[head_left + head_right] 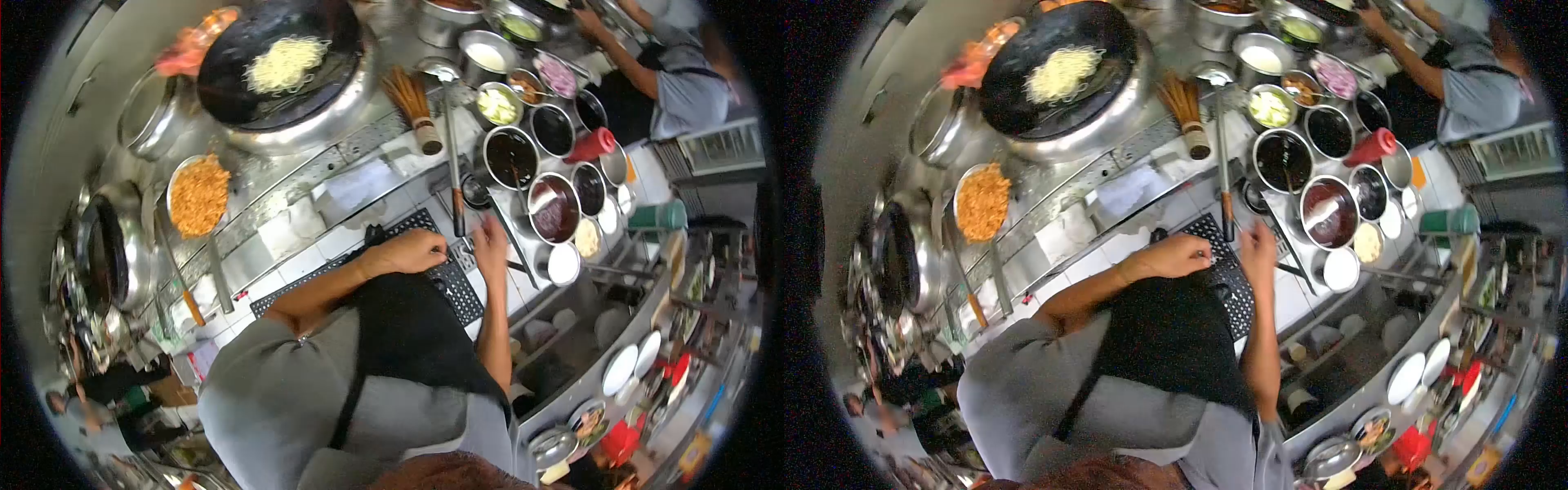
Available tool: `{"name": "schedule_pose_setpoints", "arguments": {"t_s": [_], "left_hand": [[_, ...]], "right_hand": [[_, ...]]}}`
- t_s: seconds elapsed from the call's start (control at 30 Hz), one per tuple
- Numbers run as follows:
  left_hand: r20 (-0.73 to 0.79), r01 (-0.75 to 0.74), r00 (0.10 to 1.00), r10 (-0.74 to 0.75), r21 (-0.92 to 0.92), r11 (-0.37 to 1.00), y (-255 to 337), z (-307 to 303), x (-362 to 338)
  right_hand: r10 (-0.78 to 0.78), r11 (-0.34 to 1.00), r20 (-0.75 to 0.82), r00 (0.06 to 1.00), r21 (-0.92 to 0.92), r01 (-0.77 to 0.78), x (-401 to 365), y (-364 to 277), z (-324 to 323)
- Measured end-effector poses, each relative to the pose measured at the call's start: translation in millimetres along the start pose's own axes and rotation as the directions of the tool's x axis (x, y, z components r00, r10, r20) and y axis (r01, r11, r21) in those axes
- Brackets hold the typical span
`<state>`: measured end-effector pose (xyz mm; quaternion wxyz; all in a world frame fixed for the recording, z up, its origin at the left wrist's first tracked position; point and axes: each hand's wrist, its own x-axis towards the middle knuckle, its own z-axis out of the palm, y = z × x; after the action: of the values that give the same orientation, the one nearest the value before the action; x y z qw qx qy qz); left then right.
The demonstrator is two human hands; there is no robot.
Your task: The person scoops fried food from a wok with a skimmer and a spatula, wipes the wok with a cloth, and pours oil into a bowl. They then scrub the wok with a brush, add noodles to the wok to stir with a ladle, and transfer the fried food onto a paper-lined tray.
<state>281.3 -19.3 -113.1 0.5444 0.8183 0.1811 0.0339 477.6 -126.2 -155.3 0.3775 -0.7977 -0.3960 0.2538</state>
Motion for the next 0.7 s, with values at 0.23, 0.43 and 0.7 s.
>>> {"name": "schedule_pose_setpoints", "arguments": {"t_s": [0.23,0.43,0.7], "left_hand": [[-0.152,0.074,0.985,-0.087,-0.090,0.993,-6,-44,-43],[-0.837,0.353,0.466,0.288,0.474,0.807,-19,-154,-77],[-0.885,0.386,0.446,0.133,0.324,0.863,-52,-256,-63]], "right_hand": [[0.015,0.994,-0.085,0.996,-0.109,-0.025,114,-72,83],[0.173,0.781,0.160,0.972,0.579,-0.235,51,-119,22],[0.255,0.809,-0.208,0.944,0.581,-0.091,-15,-107,-64]]}}
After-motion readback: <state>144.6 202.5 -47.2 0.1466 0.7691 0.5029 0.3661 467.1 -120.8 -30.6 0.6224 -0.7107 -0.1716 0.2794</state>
